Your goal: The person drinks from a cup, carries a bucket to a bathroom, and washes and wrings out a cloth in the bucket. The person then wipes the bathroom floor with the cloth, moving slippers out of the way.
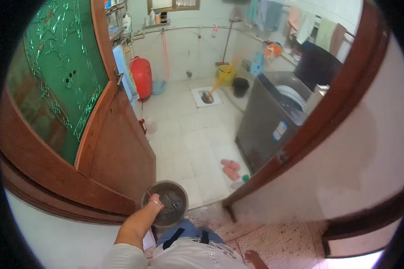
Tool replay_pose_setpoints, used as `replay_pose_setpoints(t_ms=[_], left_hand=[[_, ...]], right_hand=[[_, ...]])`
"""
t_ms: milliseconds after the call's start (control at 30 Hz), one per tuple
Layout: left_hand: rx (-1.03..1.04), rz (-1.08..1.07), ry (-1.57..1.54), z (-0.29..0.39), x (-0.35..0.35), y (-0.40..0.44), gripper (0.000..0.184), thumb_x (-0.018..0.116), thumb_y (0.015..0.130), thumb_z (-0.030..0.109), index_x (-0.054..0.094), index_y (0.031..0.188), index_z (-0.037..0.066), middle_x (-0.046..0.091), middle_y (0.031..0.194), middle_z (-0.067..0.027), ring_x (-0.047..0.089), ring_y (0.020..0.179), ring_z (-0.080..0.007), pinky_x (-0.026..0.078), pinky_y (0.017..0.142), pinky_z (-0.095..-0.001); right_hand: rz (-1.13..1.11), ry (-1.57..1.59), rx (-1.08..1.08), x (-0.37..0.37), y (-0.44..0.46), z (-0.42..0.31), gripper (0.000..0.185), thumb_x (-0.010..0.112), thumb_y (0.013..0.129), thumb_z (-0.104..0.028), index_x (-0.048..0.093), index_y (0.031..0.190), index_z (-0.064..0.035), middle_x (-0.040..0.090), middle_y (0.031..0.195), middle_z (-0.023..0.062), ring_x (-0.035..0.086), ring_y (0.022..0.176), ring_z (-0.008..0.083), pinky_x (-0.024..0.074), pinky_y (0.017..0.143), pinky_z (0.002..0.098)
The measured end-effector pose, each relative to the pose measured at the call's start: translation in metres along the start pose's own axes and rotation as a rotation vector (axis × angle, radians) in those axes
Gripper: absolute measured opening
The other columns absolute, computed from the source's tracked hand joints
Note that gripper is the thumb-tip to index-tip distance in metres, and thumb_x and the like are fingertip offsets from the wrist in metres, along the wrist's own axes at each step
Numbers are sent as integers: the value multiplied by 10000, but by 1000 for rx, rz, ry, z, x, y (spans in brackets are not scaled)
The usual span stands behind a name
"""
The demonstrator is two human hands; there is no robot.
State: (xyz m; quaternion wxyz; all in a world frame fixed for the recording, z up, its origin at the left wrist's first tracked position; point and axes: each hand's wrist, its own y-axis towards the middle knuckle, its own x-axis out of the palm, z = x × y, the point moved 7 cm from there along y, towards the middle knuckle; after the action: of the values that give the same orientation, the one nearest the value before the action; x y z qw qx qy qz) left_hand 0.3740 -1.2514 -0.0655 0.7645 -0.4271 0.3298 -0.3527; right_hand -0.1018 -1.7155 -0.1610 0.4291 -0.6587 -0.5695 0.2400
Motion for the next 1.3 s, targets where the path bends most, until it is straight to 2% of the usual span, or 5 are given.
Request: replay_pose_setpoints(t_ms=[267, 500, 833, 867, 1300], left_hand=[[120, -134, -73, 120, 89, -3, 279, 504, 736, 335, 404, 760, 76, 297, 498, -88, 341, 408, -266, 317, 357, -409], [123, -103, -42, 204, 194, 98, 466, 505, 727, 377, 394, 1029, 40, 378, 656, -184, 396, 435, -319, 324, 371, -490], [-38, -29, 12, 320, 313, 92, 270, 459, 783, 307, 348, 844, 69, 316, 664, -101, 302, 496, -216, 350, 495, -422], [-69, -8, 8, 324, 322, 128, 431, 486, 721, 243, 393, 1108, 78, 490, 808, -181, 426, 460, -271, 390, 529, -464], [-24, -49, -11, 515, 511, 241, 266, 460, 740, 323, 457, 796, 63, 409, 499, -150, 428, 467, -272, 394, 529, -430]], right_hand=[[88, -704, 101, 61, 73, -230, 334, 469, 859, -208, 473, 1182, -123, 587, 981, 109, 572, 744, 232, 453, 707, 340], [18, -496, 100, 83, 167, -307, 334, 487, 845, -214, 486, 1161, -104, 592, 972, 111, 576, 761, 230, 460, 703, 340], [158, -268, 186, 110, 242, -434, 338, 512, 825, -222, 504, 1131, -78, 599, 960, 114, 580, 784, 226, 469, 698, 340], [164, -249, 194, 110, 249, -445, 338, 515, 823, -223, 506, 1128, -75, 600, 958, 114, 581, 787, 226, 470, 697, 340], [103, -150, 120, 47, 469, -703, 350, 548, 797, -233, 531, 1088, -40, 610, 942, 118, 587, 817, 222, 483, 690, 340]])
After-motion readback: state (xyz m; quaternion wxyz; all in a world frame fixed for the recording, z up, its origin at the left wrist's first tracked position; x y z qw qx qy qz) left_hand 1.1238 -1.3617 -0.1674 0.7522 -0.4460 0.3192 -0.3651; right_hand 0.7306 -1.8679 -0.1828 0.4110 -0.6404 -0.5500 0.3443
